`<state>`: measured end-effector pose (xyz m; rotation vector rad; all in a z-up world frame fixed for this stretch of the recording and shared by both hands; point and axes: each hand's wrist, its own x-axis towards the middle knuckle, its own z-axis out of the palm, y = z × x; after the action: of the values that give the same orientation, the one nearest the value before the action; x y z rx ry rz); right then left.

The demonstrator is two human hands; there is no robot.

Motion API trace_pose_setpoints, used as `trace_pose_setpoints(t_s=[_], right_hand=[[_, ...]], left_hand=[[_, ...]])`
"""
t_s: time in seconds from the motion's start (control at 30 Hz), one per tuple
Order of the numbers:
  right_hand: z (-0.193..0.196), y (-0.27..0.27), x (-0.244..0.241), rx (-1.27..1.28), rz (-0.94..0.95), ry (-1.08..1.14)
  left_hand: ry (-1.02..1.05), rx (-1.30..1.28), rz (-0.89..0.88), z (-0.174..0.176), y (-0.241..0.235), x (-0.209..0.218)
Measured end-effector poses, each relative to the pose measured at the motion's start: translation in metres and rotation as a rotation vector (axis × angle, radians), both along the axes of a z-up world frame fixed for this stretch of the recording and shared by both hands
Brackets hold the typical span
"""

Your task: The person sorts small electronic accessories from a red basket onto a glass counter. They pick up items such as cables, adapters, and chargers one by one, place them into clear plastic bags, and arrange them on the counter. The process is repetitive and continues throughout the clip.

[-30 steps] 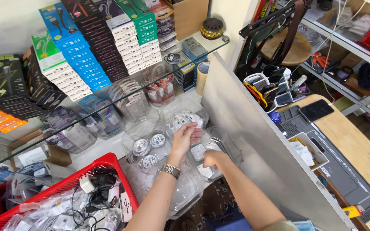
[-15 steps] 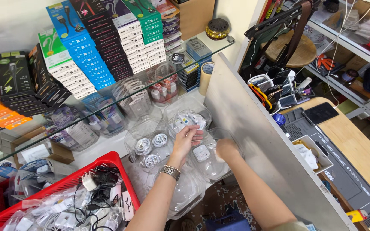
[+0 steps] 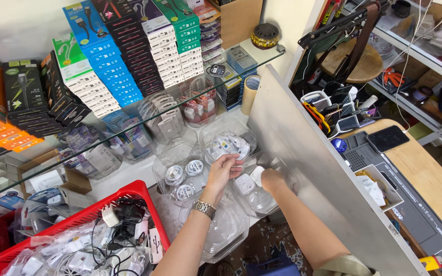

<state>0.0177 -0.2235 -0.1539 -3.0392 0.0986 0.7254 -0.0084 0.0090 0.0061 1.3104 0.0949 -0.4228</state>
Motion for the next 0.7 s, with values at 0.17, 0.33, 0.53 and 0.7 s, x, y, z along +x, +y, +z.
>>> trace_pose_setpoints(t_s=[0.17,0.33,0.53,0.7], right_hand=[[-0.010,-0.005,0.011,0.083,-0.013,0.171],[0.033,0.000,0.025,0.120,0.124,0.204],[0.181,0.054,-0.012,0.548,-0.095,-0.321],[0.243,0.136,-0.058,0.888,-0.164,-0.239]], left_hand=[[0.007,-0.009,0.006,-0.002,0.009,-0.005],[-0.005,-0.033,0.031,-0.004,0.019,-0.004],[-0.046,-0.049,0.099,-0.003,0.031,-0.015],[-0.087,-0.043,0.213,-0.002,0.062,-0.036]])
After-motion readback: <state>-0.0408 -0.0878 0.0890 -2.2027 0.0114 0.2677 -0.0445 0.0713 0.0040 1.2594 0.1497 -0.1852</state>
